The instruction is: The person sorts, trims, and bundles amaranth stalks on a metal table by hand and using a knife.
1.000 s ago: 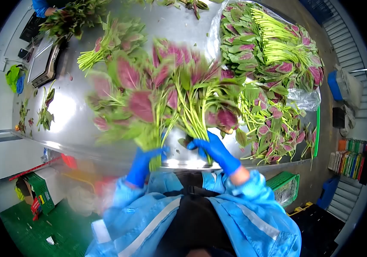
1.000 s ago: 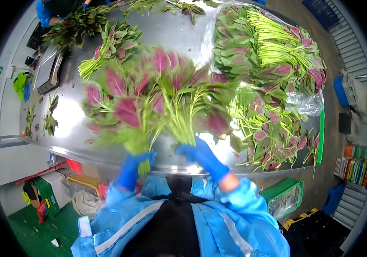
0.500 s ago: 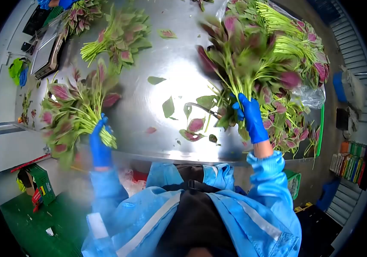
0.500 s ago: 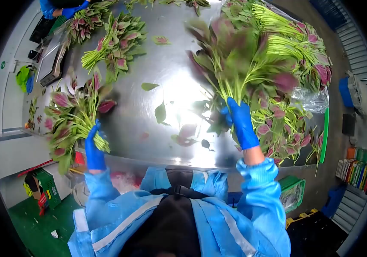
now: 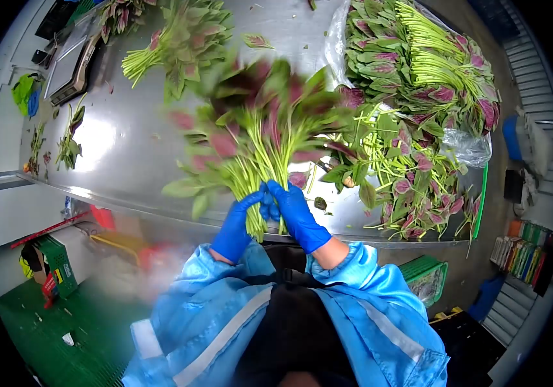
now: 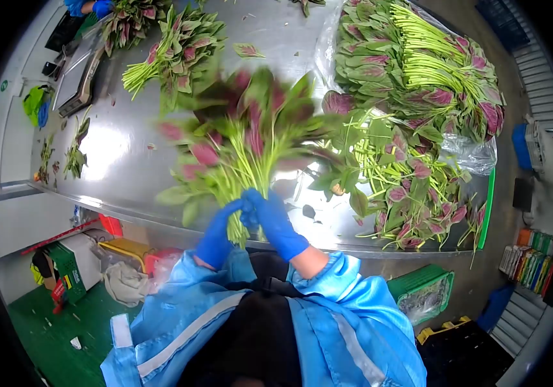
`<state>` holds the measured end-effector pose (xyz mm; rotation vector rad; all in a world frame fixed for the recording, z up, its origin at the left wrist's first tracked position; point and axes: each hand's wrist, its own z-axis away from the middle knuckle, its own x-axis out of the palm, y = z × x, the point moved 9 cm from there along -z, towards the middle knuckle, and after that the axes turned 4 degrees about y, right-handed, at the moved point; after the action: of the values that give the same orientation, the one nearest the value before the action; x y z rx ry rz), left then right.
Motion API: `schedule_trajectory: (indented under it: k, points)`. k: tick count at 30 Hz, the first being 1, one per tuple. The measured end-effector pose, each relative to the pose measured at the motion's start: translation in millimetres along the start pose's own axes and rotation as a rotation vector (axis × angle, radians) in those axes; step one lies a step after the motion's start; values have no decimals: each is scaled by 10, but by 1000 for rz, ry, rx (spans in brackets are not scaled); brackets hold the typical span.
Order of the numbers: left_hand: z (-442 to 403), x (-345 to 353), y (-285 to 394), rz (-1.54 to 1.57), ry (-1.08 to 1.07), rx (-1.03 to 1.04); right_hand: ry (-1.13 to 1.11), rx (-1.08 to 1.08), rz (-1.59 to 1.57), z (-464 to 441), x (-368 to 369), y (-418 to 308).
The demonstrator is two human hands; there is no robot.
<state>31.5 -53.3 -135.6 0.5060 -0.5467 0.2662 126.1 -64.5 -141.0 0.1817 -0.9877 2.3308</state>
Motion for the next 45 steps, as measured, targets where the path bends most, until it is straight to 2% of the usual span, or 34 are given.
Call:
schedule_trajectory:
  k: [2,5,8,9,12,16,17,19,22,24,25,26,28,29,30,31,32,33,34,36,38,41,42,45]
  points:
    - [-11,-19,-102,-74,-75,-17,-104,-30,78,-15,-68,76]
    - [-129,-62,-143,-39,-163,-17,-77,10,132,-35,-132,115]
    - [-109,-121,-136,-67,-15,-1,-50,-269,628,5,-129,-193]
    - [-157,-148,-234,43,-32,-78,-28,-249,727,56,-167,-250]
    - [-254,-129,-321,212,-47,-97,147,-765,1071,237,-95,-534]
    - [-312,-9,-377,322,-239,-206,167,-741,1510,276,48,-584]
    - [-345,-56,-443,295,-193,-267,141,-746,1552,214,30,-500]
    - [-240,-28,-203,-113,-256,137,114,-827,1613,228,88,-508]
    - [-194,68,-146,-264,-206,84,-35,-840,1592,178,122,-477]
    - [-279,16,-228,-126,-113,-142,-154,-851,1536,196,205,-592]
    - [-379,-46,-253,-190,-133,-149,-263,-952,1286,222,243,-709]
    - [-400,-65,-233,-114,-111,-128,-363,-877,1241,215,253,-746]
    - [-319,127,-108,-128,-222,-30,-312,-824,1340,-39,-116,-550]
    - [-334,61,-120,-181,-224,-37,-164,-944,1328,37,-200,-739]
    - [-347,19,-115,-197,-228,-23,-28,-967,1283,70,-347,-826]
    - [-323,23,-107,-213,-229,-13,81,-898,1325,41,-530,-775]
    - [-306,22,-99,-228,-231,-3,223,-942,1607,39,-704,-709]
    - [-335,-37,-141,-248,-229,-28,215,-935,1619,55,-834,-678]
    - [-302,-12,-101,-252,-229,7,228,-810,1661,58,-996,-619]
    - [-211,107,0,-260,-234,80,393,-895,1850,152,-1373,-584]
    - [-156,141,138,-279,-238,151,479,-851,1689,362,-1501,-810]
    - [6,167,500,-383,-201,273,554,-676,1774,380,-1836,-749]
    - [46,157,653,-441,-217,351,572,-656,1807,377,-1878,-727]
    - [156,-173,1238,-850,3,578,557,-663,1728,366,-1910,-730]
